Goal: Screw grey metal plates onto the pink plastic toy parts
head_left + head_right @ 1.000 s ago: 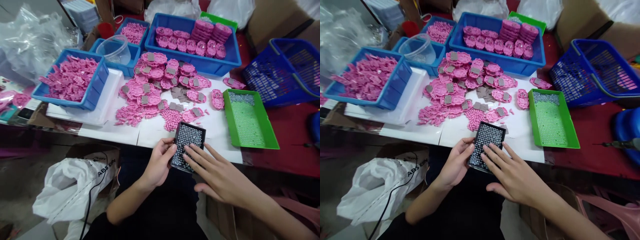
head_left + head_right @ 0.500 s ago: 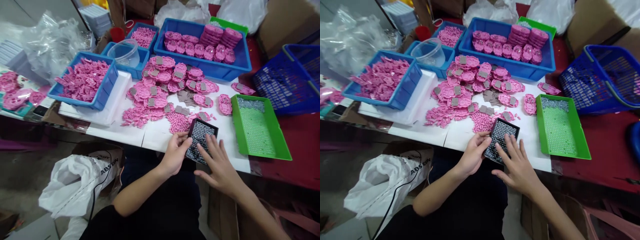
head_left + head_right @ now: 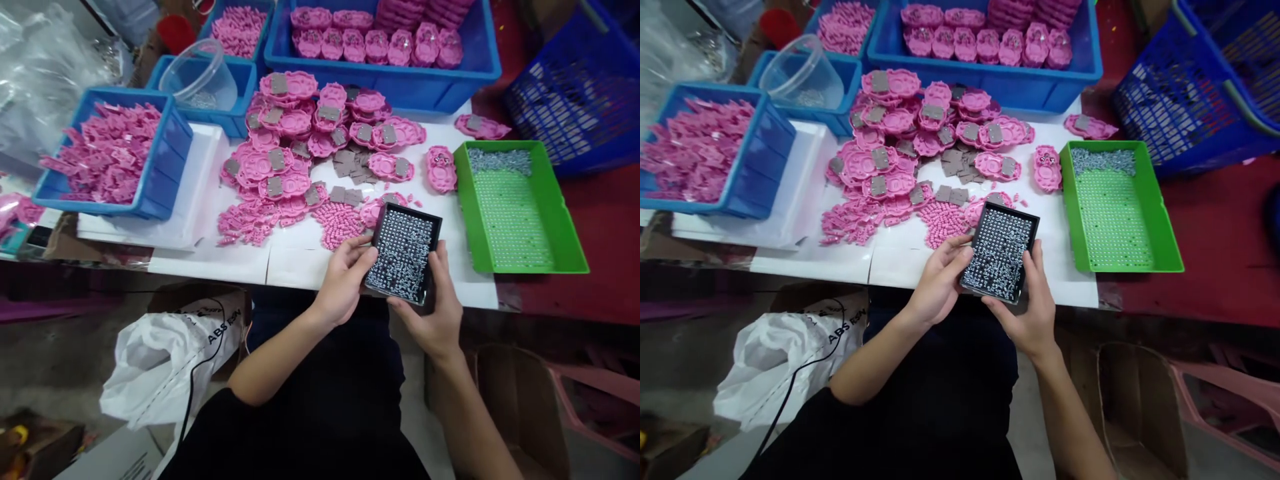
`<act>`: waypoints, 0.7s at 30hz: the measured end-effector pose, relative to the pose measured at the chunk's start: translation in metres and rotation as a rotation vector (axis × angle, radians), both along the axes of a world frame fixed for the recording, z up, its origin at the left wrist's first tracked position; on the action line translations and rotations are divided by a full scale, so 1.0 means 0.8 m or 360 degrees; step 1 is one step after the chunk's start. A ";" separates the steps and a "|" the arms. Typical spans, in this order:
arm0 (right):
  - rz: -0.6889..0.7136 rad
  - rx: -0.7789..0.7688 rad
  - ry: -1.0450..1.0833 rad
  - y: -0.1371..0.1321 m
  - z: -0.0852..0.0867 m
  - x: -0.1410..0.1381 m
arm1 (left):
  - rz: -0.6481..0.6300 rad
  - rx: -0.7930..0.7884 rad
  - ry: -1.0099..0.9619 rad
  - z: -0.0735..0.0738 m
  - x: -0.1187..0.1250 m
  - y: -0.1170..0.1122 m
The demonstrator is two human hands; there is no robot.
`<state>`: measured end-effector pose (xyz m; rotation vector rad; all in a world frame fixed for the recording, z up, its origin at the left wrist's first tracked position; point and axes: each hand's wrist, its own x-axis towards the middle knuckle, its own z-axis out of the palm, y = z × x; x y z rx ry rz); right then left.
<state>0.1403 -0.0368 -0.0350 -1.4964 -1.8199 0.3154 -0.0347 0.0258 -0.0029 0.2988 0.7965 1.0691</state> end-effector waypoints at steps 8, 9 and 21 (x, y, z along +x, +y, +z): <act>0.0261 0.0047 -0.0611 0.030 0.041 0.022 | -0.0137 0.0092 0.0202 -0.001 -0.016 -0.008; 0.0284 0.0022 -0.0715 0.035 0.045 0.021 | -0.0133 0.0108 0.0204 -0.001 -0.016 -0.009; 0.0531 -0.0041 -0.1059 0.035 0.080 0.029 | -0.0025 0.0093 0.0180 0.004 -0.005 -0.004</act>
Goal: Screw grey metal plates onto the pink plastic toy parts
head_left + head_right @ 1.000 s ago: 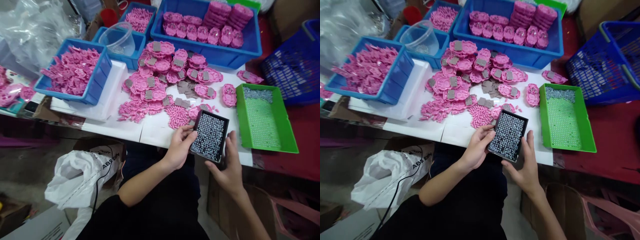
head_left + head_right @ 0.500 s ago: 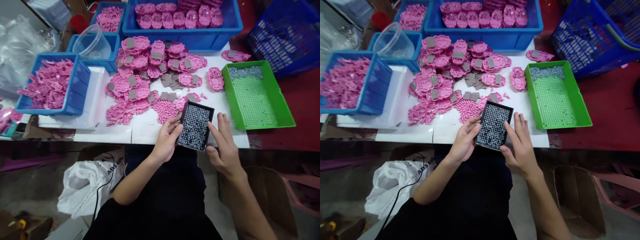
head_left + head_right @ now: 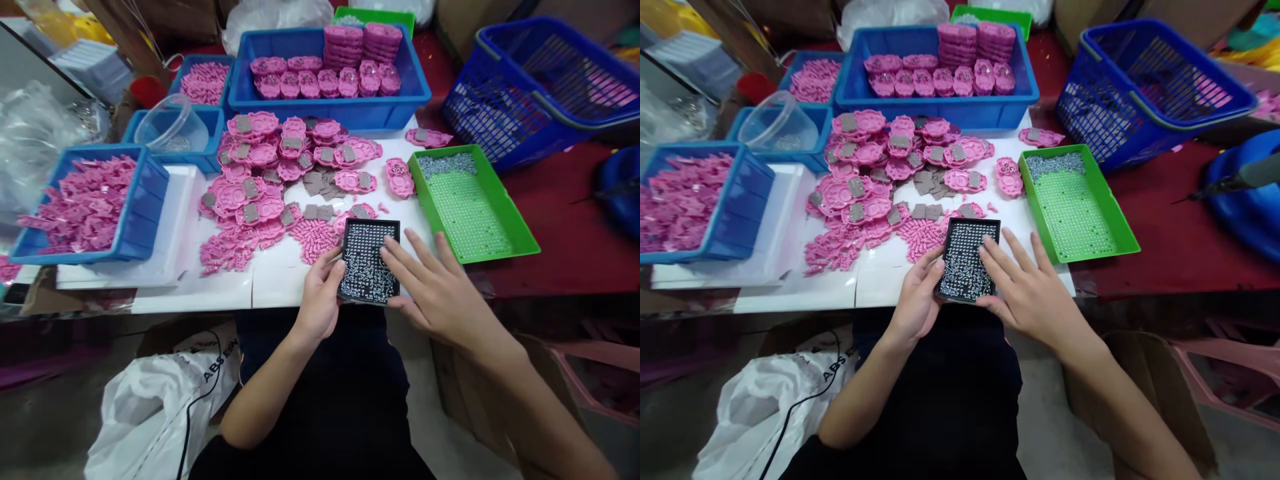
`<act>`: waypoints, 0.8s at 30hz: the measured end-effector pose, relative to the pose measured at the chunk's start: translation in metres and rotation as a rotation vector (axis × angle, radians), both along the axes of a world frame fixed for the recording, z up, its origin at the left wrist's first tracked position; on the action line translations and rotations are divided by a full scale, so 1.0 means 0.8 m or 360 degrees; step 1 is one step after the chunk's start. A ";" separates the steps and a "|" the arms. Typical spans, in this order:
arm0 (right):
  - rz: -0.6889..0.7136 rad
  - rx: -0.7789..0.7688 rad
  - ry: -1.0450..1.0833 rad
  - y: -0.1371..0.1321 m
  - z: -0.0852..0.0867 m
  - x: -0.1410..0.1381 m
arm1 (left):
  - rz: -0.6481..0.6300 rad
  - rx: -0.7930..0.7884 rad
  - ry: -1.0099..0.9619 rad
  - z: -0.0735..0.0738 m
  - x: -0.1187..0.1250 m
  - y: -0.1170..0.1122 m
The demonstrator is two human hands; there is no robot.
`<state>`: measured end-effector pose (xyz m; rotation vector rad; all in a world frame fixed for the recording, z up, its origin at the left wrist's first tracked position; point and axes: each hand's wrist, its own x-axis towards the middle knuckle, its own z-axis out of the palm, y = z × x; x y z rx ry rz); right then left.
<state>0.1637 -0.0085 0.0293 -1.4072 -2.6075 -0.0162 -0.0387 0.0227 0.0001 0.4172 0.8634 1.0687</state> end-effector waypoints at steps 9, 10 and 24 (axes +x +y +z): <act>0.0121 0.0099 -0.0099 0.031 0.001 -0.020 | 0.0033 0.0147 0.0128 0.010 0.026 0.051; 0.0126 0.0075 -0.0109 0.037 0.004 -0.018 | 0.0010 0.0121 0.0118 0.012 0.026 0.054; 0.0515 -0.0008 -0.0023 0.066 0.006 0.002 | -0.0127 0.0179 0.0214 0.006 0.013 0.092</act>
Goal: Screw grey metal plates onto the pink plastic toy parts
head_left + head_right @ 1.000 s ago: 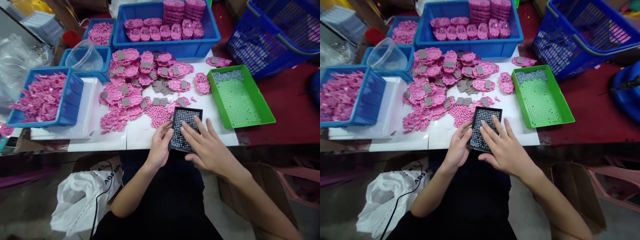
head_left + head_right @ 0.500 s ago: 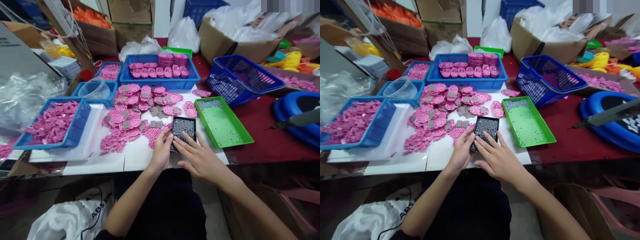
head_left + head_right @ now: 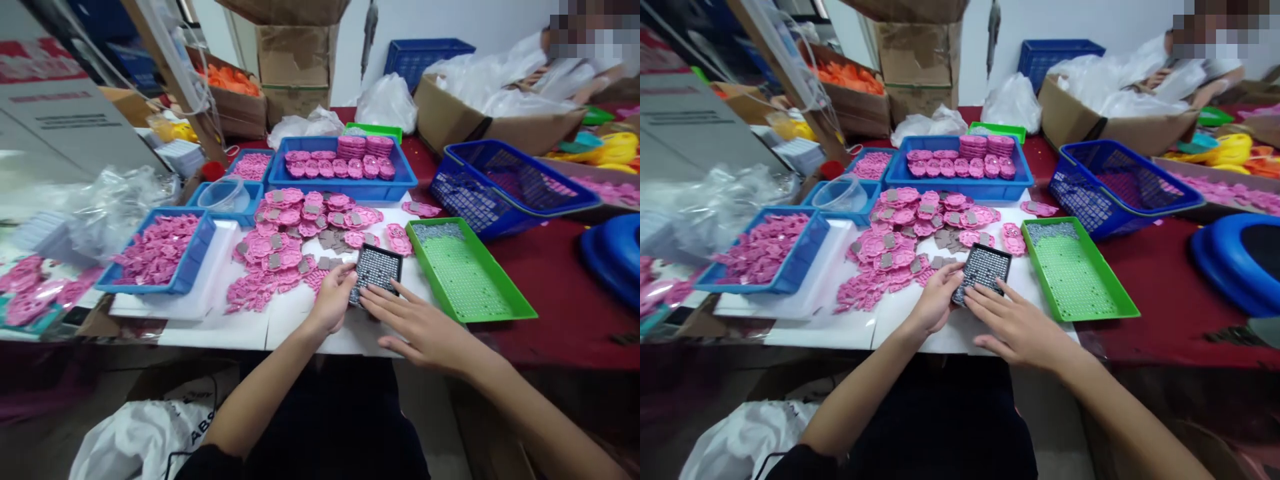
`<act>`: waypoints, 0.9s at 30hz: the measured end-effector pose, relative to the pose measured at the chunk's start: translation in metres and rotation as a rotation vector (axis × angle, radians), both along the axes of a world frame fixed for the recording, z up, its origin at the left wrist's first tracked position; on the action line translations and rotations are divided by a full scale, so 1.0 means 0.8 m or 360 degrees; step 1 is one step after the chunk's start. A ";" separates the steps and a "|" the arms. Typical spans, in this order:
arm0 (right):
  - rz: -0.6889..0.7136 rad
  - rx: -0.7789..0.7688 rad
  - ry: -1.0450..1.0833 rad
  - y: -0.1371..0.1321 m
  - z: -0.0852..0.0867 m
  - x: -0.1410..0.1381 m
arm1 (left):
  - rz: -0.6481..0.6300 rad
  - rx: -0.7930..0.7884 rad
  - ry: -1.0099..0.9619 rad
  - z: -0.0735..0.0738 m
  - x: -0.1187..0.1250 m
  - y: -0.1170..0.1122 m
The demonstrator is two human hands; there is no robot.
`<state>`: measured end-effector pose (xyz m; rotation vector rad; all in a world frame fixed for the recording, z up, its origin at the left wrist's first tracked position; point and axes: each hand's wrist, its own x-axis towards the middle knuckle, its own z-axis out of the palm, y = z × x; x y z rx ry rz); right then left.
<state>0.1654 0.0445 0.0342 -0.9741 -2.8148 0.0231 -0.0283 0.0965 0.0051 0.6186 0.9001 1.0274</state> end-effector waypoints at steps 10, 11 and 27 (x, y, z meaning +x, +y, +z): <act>-0.0122 0.0209 0.0027 0.018 -0.020 -0.008 | 0.0024 0.0162 0.0181 -0.002 0.012 0.012; -0.0058 0.0172 0.0023 0.015 -0.018 -0.004 | 0.0016 0.0173 0.0198 -0.002 0.010 0.012; -0.0092 -0.0042 -0.0151 0.008 0.005 0.010 | -0.0205 0.0307 0.0295 0.003 0.005 0.001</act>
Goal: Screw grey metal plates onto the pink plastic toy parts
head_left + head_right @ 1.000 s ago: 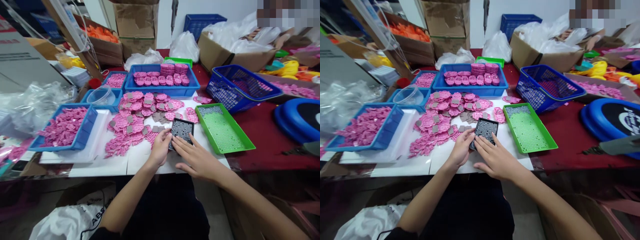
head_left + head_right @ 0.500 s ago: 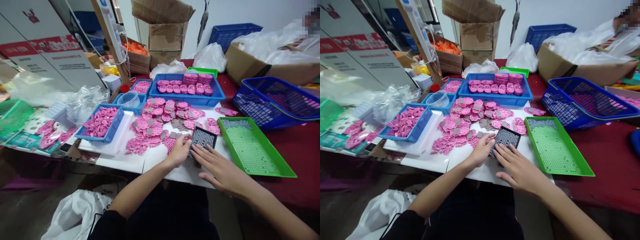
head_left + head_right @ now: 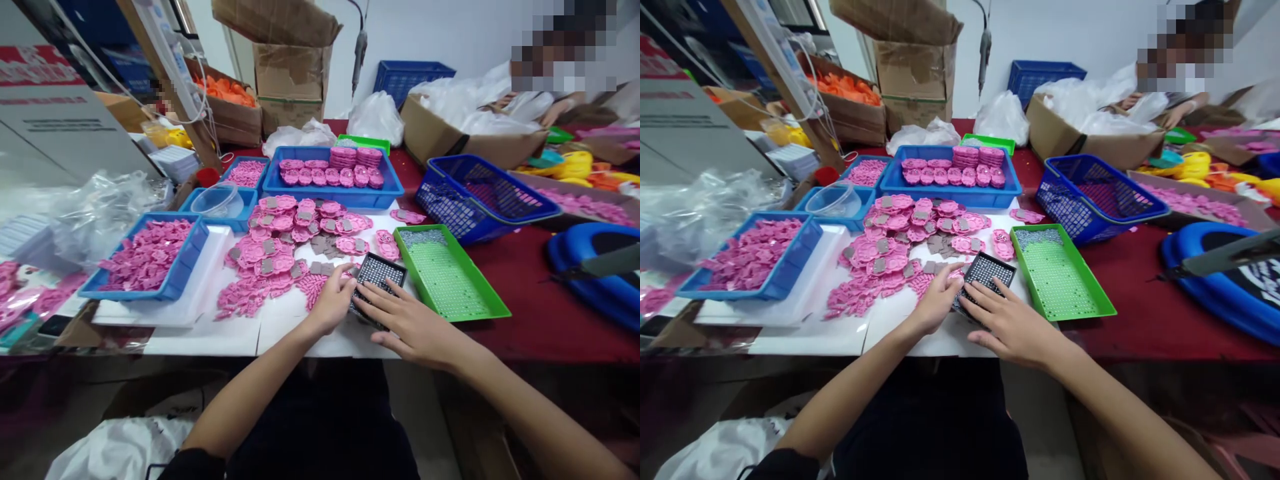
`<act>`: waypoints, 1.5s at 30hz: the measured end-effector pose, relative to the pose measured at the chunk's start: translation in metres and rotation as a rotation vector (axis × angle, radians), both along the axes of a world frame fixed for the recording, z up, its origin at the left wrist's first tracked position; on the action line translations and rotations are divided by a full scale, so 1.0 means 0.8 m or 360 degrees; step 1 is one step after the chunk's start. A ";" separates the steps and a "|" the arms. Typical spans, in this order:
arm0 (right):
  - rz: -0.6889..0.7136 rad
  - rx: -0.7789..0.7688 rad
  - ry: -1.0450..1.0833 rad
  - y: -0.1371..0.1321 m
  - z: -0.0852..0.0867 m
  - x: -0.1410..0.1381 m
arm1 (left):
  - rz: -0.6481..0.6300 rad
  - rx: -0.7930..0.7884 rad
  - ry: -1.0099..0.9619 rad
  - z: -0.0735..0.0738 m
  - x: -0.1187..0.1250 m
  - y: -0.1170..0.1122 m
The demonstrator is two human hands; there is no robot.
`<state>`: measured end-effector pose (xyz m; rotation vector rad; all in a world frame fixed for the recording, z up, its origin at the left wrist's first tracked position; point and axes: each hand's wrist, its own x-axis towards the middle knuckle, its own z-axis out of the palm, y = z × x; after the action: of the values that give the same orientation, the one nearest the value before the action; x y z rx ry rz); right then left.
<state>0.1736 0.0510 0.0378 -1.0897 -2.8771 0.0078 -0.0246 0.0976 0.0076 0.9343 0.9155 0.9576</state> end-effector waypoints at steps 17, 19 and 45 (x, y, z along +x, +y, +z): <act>-0.0384 -0.0238 0.0323 -0.015 0.011 0.002 | -0.0245 -0.0174 0.0093 0.013 0.004 0.009; -0.0494 -0.0271 0.0361 -0.013 0.012 0.005 | -0.0248 -0.0164 0.0055 0.010 0.008 0.008; -0.0123 -0.0064 0.0032 -0.025 -0.005 0.024 | -0.0212 -0.0092 0.0058 -0.002 -0.001 0.009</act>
<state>0.1932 0.0313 0.0336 -1.1999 -2.8270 0.0727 -0.0254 0.1048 0.0059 0.9537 0.8955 0.7995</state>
